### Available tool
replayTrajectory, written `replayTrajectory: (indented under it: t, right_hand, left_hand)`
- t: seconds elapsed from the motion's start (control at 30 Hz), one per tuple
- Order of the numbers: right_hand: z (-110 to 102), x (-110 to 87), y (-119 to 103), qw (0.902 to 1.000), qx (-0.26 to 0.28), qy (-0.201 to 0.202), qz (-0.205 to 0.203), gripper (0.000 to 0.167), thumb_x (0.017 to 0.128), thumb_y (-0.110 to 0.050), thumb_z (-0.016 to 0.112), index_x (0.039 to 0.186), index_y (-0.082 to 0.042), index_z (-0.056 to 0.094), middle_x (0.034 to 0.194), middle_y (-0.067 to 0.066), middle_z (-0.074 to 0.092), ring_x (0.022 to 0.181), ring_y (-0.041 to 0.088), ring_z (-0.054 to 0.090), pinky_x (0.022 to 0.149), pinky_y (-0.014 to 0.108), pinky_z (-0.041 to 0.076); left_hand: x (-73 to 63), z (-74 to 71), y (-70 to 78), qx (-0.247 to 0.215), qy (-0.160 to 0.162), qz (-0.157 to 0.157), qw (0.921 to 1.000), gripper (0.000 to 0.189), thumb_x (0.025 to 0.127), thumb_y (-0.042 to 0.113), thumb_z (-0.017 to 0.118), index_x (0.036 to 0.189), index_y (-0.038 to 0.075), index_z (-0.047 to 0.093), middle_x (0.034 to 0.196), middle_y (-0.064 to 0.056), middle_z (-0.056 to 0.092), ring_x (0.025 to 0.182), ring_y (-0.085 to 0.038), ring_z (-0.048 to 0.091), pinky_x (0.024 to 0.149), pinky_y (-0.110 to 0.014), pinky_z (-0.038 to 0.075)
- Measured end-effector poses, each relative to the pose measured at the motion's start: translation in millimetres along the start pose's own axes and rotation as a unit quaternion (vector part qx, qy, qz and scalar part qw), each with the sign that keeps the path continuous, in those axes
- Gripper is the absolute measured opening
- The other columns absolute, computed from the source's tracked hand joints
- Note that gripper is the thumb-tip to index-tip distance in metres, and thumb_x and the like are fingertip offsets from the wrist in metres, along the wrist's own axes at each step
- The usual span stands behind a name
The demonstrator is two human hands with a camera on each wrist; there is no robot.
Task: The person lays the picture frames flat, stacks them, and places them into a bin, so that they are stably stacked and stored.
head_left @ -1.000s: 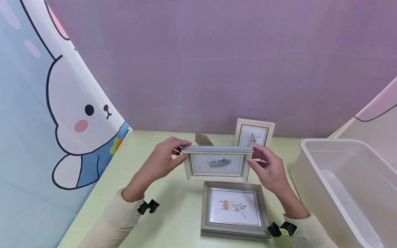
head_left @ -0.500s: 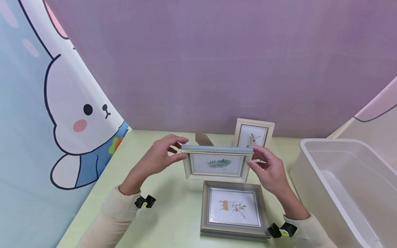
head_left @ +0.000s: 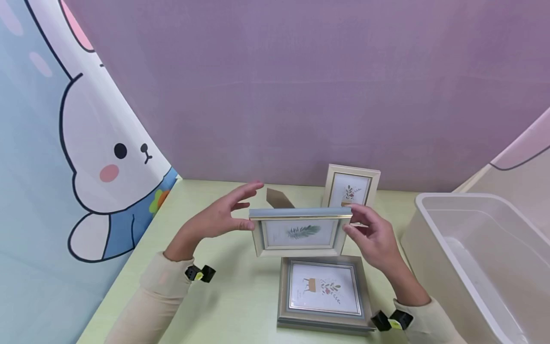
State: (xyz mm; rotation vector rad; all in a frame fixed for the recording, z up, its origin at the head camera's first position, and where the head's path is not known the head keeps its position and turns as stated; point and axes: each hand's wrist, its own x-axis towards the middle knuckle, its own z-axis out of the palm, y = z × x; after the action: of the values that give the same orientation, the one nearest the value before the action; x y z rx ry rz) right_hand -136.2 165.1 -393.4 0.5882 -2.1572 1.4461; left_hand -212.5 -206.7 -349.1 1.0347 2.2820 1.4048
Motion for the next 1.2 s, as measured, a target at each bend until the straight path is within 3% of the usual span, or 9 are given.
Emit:
replayTrajectory:
  t: [0.23,0.5,0.87,1.07,1.2]
  right_hand:
    - [1,0.1,2,0.9994,0.031,-0.005,-0.016,0.048,0.076,0.028,0.066,0.122,0.015,0.059,0.094,-0.018,0.067,0.084,-0.006,0.064,0.072,0.011,0.057]
    - [0,1.0,3,0.9989,0.036,-0.016,-0.025,0.049,0.076,0.029,0.065,0.122,0.014,0.059,0.095,-0.018,0.067,0.082,-0.004,0.063,0.070,0.012,0.056]
    - [0,3.0,6,0.9989,0.035,-0.011,-0.027,0.049,0.075,0.029,0.064,0.122,0.016,0.058,0.095,-0.019,0.067,0.084,-0.006,0.063,0.072,0.011,0.056]
    - [0,3.8,7,0.9985,0.042,-0.010,-0.034,0.049,0.075,0.031,0.063,0.122,0.017,0.058,0.095,-0.018,0.067,0.084,-0.005,0.062,0.072,0.010,0.056]
    - [-1,4.6,8,0.9981,0.050,-0.010,-0.035,0.049,0.074,0.031,0.063,0.121,0.018,0.057,0.095,-0.017,0.067,0.084,-0.005,0.063,0.071,0.011,0.056]
  left_hand:
    - [-0.1,-1.4,-4.7,-0.032,-0.052,0.017,0.9980,0.104,0.083,0.051,0.080,0.163,0.023,0.022,0.171,-0.001,0.019,0.156,-0.038,0.023,0.121,-0.062,0.029]
    - [0.2,-1.4,-6.6,-0.063,-0.087,0.018,0.9940,0.108,0.083,0.054,0.080,0.164,0.017,0.018,0.171,-0.003,0.018,0.157,-0.037,0.021,0.122,-0.064,0.026]
    - [2.3,1.1,-8.2,-0.115,-0.076,-0.014,0.9904,0.106,0.084,0.049,0.080,0.164,0.018,0.017,0.171,-0.010,0.014,0.154,-0.047,0.023,0.115,-0.065,0.037]
    - [3.8,2.5,-9.7,-0.116,-0.062,-0.004,0.9914,0.106,0.084,0.048,0.080,0.163,0.014,0.019,0.170,-0.011,0.018,0.153,-0.046,0.025,0.116,-0.064,0.036]
    - [4.3,2.6,-11.8,-0.105,-0.039,0.001,0.9937,0.094,0.088,0.036,0.081,0.161,0.014,0.025,0.165,-0.010,0.029,0.149,-0.042,0.034,0.115,-0.060,0.040]
